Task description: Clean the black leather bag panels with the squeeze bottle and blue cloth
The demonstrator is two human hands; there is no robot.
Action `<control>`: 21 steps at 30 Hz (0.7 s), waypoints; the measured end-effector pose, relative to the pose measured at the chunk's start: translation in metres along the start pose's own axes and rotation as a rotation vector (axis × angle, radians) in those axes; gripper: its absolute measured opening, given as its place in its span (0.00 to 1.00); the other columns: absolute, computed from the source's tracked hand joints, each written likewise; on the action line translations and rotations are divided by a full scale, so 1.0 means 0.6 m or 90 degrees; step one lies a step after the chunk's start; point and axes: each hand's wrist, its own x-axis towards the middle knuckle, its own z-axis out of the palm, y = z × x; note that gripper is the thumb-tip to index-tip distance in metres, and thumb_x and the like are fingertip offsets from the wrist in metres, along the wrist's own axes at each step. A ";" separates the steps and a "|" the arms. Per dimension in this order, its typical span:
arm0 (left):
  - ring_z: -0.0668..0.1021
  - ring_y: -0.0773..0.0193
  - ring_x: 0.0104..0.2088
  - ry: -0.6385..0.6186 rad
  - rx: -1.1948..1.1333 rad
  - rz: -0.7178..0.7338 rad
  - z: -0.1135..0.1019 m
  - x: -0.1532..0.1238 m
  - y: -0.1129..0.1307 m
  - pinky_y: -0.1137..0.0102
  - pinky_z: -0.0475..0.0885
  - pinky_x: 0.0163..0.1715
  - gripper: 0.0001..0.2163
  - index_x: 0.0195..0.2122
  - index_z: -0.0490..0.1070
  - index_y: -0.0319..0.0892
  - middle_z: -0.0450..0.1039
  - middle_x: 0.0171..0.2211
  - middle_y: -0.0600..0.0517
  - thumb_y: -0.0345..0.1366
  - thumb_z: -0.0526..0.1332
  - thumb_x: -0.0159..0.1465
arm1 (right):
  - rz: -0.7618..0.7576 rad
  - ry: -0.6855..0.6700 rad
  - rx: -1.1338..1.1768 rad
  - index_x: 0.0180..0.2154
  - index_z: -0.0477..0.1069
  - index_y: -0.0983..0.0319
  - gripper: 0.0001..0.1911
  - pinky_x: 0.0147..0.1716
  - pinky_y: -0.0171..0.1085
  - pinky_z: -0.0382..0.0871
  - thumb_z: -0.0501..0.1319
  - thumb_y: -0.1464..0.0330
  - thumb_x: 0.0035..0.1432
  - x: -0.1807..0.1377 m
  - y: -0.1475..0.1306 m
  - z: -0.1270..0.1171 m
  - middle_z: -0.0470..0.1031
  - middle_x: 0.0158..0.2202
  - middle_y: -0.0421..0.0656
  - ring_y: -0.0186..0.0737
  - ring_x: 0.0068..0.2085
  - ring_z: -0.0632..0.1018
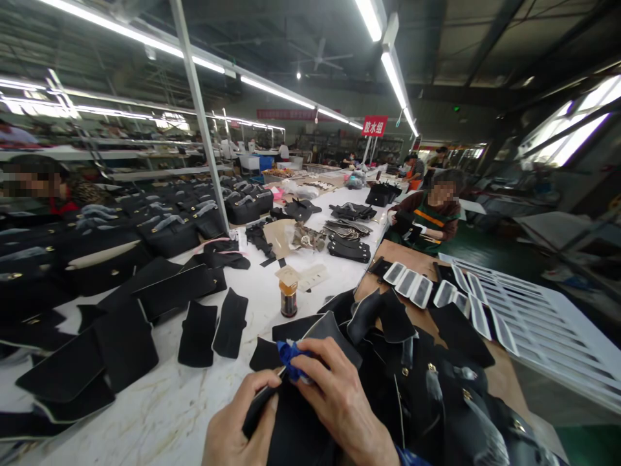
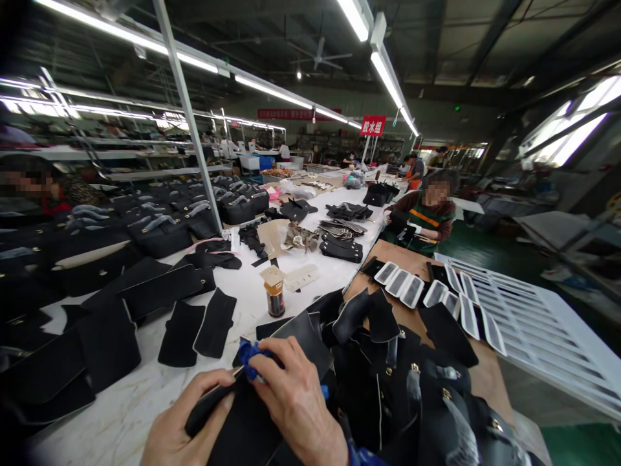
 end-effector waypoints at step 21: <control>0.75 0.63 0.36 0.139 -0.135 -0.255 0.002 -0.037 0.086 0.72 0.68 0.42 0.16 0.37 0.71 0.50 0.74 0.33 0.58 0.51 0.67 0.52 | 0.504 0.391 0.625 0.33 0.70 0.61 0.20 0.36 0.35 0.77 0.75 0.64 0.40 -0.026 -0.035 -0.046 0.76 0.43 0.43 0.38 0.38 0.79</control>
